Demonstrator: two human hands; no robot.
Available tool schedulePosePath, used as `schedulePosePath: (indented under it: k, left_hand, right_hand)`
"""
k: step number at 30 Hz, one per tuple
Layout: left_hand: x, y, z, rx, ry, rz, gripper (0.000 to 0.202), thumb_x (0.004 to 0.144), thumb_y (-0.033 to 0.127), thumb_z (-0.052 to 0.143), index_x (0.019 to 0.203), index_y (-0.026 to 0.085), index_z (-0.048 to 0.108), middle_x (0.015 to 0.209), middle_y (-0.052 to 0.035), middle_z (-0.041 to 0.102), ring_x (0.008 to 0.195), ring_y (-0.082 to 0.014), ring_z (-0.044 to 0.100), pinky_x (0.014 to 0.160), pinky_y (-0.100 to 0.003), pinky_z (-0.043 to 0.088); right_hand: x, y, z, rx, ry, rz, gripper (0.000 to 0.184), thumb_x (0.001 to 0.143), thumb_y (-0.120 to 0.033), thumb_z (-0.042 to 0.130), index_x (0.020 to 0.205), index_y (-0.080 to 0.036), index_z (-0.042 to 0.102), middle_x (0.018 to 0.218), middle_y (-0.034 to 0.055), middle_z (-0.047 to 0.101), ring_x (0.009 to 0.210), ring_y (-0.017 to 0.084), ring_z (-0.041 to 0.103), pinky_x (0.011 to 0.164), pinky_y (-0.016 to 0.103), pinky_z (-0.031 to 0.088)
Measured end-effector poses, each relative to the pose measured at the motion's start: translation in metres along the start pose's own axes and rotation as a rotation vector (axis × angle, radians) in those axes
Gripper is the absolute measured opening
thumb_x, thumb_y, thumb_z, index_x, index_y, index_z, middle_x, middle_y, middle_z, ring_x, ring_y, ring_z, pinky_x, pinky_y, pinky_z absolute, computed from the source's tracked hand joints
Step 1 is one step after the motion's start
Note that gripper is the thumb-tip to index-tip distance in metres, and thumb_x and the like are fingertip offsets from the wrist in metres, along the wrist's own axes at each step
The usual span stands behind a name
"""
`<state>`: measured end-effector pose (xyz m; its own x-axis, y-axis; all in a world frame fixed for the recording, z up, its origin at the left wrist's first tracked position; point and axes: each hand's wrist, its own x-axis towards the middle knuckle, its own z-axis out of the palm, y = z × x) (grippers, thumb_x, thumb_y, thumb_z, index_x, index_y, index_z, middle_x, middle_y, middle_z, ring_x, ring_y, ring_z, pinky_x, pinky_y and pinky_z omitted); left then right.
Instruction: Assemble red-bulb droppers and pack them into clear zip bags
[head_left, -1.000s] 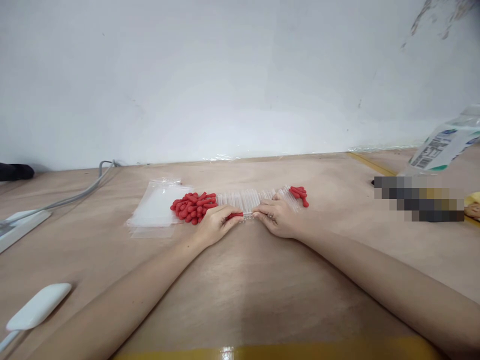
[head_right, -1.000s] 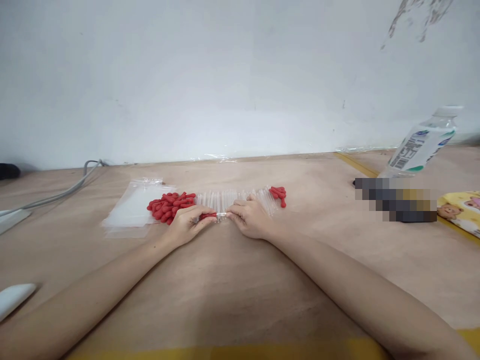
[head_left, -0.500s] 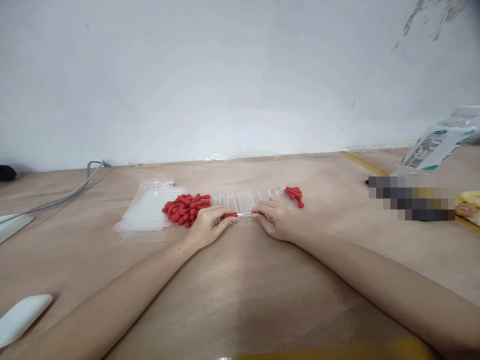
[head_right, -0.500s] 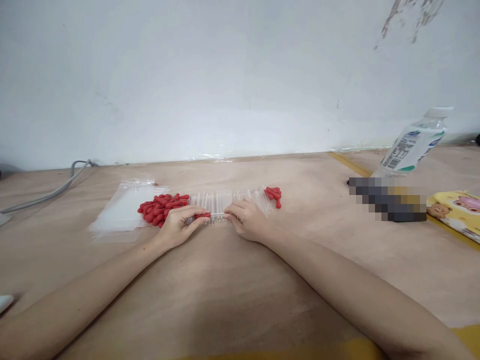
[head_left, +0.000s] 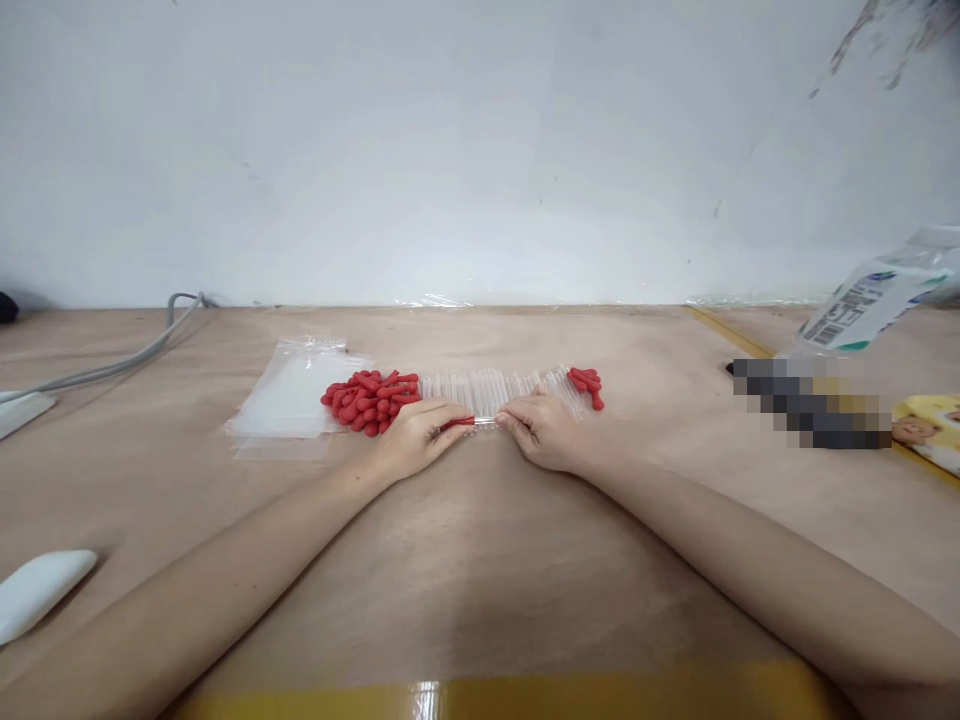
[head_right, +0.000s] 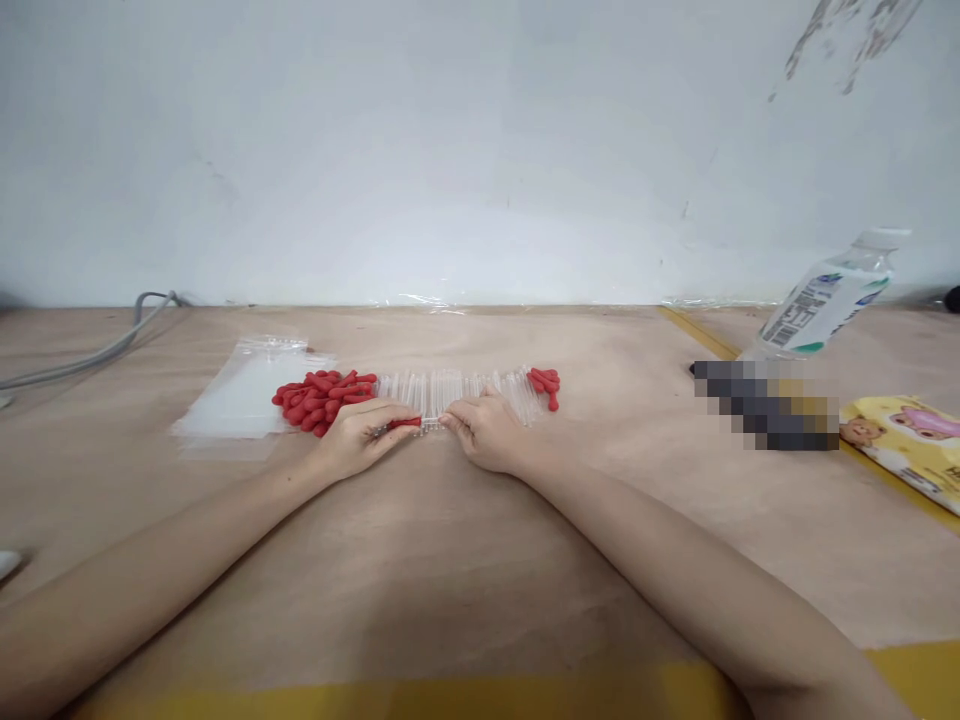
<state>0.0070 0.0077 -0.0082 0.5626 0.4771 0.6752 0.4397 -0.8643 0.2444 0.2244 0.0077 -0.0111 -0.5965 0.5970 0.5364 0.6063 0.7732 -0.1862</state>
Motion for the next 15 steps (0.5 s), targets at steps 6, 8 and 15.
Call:
schedulePosePath:
  k: [6, 8, 15]
  left_hand:
    - [0.000, -0.003, -0.001, 0.082, 0.101, 0.112, 0.011, 0.084, 0.017, 0.055, 0.093, 0.017, 0.063, 0.083, -0.0047, 0.068, 0.076, -0.0144, 0.062, 0.070, -0.027, 0.052]
    - [0.000, -0.004, -0.002, 0.102, 0.104, 0.108, 0.015, 0.084, 0.018, 0.056, 0.097, 0.017, 0.062, 0.088, -0.0057, 0.067, 0.081, -0.0158, 0.061, 0.075, -0.030, 0.051]
    - [-0.005, -0.011, -0.010, 0.217, 0.056, -0.020, 0.014, 0.083, 0.021, 0.055, 0.093, 0.018, 0.065, 0.093, -0.0065, 0.065, 0.090, -0.0194, 0.058, 0.086, -0.040, 0.045]
  right_hand:
    - [0.008, -0.013, -0.019, -0.118, -0.104, 0.022, 0.027, 0.090, -0.026, 0.041, 0.077, -0.015, 0.062, 0.076, 0.0054, 0.061, 0.074, 0.016, 0.051, 0.071, 0.030, 0.031]
    - [0.011, -0.012, -0.026, -0.135, -0.152, 0.064, 0.025, 0.087, -0.025, 0.044, 0.073, -0.015, 0.062, 0.077, 0.0062, 0.060, 0.071, 0.016, 0.051, 0.067, 0.029, 0.032]
    - [0.011, 0.035, -0.066, 0.070, -0.057, 0.746, 0.024, 0.079, -0.030, 0.050, 0.059, -0.017, 0.056, 0.055, 0.0015, 0.057, 0.052, 0.012, 0.051, 0.051, 0.024, 0.035]
